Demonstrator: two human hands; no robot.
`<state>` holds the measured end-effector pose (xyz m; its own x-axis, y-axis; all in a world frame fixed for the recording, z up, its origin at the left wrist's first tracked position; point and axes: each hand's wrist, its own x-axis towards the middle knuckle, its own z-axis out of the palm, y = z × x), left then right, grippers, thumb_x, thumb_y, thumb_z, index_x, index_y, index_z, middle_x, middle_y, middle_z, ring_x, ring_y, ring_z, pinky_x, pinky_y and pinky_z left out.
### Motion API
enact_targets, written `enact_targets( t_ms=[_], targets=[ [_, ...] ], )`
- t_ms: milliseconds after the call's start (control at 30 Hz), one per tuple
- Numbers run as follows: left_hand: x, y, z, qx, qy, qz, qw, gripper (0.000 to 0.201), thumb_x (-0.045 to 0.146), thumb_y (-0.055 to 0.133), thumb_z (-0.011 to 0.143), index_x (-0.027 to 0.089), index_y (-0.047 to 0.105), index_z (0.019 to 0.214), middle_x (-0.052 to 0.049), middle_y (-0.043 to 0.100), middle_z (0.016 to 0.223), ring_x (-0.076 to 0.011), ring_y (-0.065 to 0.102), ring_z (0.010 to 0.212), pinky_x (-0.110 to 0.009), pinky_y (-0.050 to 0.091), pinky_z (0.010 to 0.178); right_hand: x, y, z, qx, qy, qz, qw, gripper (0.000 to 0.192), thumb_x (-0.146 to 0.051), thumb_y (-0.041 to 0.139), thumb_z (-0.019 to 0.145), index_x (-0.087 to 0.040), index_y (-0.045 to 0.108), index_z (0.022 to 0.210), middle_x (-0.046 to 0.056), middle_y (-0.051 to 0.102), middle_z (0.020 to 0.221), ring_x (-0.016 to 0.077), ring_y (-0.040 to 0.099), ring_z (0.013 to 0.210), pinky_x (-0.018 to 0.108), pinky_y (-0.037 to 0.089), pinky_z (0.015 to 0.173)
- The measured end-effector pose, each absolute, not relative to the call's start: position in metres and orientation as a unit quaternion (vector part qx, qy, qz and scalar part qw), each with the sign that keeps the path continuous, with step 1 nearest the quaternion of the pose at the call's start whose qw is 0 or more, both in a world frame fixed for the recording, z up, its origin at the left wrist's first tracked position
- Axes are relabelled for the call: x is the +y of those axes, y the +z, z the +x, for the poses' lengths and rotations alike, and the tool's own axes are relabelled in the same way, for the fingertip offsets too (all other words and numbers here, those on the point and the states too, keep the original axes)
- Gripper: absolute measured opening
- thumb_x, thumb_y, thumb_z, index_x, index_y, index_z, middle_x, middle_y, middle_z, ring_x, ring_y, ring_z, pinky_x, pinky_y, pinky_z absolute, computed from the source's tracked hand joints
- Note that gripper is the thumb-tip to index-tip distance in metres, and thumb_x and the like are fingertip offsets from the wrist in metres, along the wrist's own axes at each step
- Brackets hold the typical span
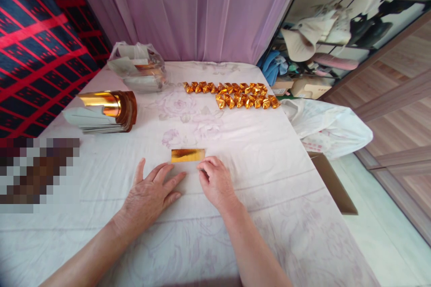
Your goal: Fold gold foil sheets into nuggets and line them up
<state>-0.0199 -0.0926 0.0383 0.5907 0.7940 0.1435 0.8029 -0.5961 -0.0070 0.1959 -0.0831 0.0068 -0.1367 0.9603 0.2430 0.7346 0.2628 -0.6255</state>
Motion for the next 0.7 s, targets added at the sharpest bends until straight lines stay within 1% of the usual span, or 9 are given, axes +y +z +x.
enact_targets(
  t_ms=[133,267,433,567,700],
  targets=[
    [-0.093,0.037,-0.029,-0.437,-0.077,-0.896,0.025,0.035,0.042,0.046,0.098,0.028,0.064,0.125,-0.009,0.063,0.131,-0.0290,0.057,0.121,-0.067,0.005,0.115,-0.083,0.008,0.196,-0.729,0.187,-0.582,0.308,0.019,-0.010,0.055,0.082,-0.023,0.067,0.088,0.005,0.066,0.097,0.0193,0.064,0.092,0.035,0.051,0.084],
    [-0.092,0.033,-0.040,-0.431,-0.100,-0.897,0.017,0.038,0.044,0.039,0.101,0.028,0.062,0.126,-0.005,0.063,0.133,-0.0282,0.056,0.124,-0.065,-0.002,0.117,-0.083,0.008,0.196,-0.727,0.191,-0.583,0.309,0.019,-0.011,0.055,0.082,-0.023,0.068,0.088,0.005,0.066,0.097,0.0191,0.064,0.092,0.035,0.051,0.084],
    [-0.088,0.029,-0.049,-0.413,-0.111,-0.904,0.017,0.043,0.048,0.033,0.102,0.030,0.061,0.129,-0.002,0.064,0.134,-0.0273,0.054,0.127,-0.063,-0.002,0.118,-0.083,0.008,0.196,-0.726,0.192,-0.584,0.309,0.019,-0.011,0.055,0.081,-0.023,0.068,0.088,0.005,0.066,0.097,0.0194,0.064,0.092,0.034,0.051,0.084],
    [-0.085,0.025,-0.051,-0.410,-0.111,-0.905,0.015,0.042,0.050,0.036,0.101,0.032,0.061,0.130,-0.001,0.063,0.135,-0.0276,0.050,0.131,-0.062,-0.001,0.118,-0.083,0.008,0.195,-0.722,0.196,-0.588,0.308,0.020,-0.010,0.055,0.081,-0.024,0.067,0.088,0.004,0.066,0.097,0.0190,0.064,0.092,0.034,0.051,0.084],
    [-0.084,0.023,-0.053,-0.408,-0.111,-0.906,0.010,0.041,0.049,0.038,0.101,0.033,0.059,0.131,-0.002,0.062,0.136,-0.0274,0.051,0.130,-0.064,-0.002,0.117,-0.083,0.007,0.195,-0.722,0.192,-0.588,0.311,0.020,-0.009,0.054,0.080,-0.024,0.066,0.087,0.004,0.065,0.096,0.0187,0.063,0.091,0.034,0.050,0.084]
  ],
)
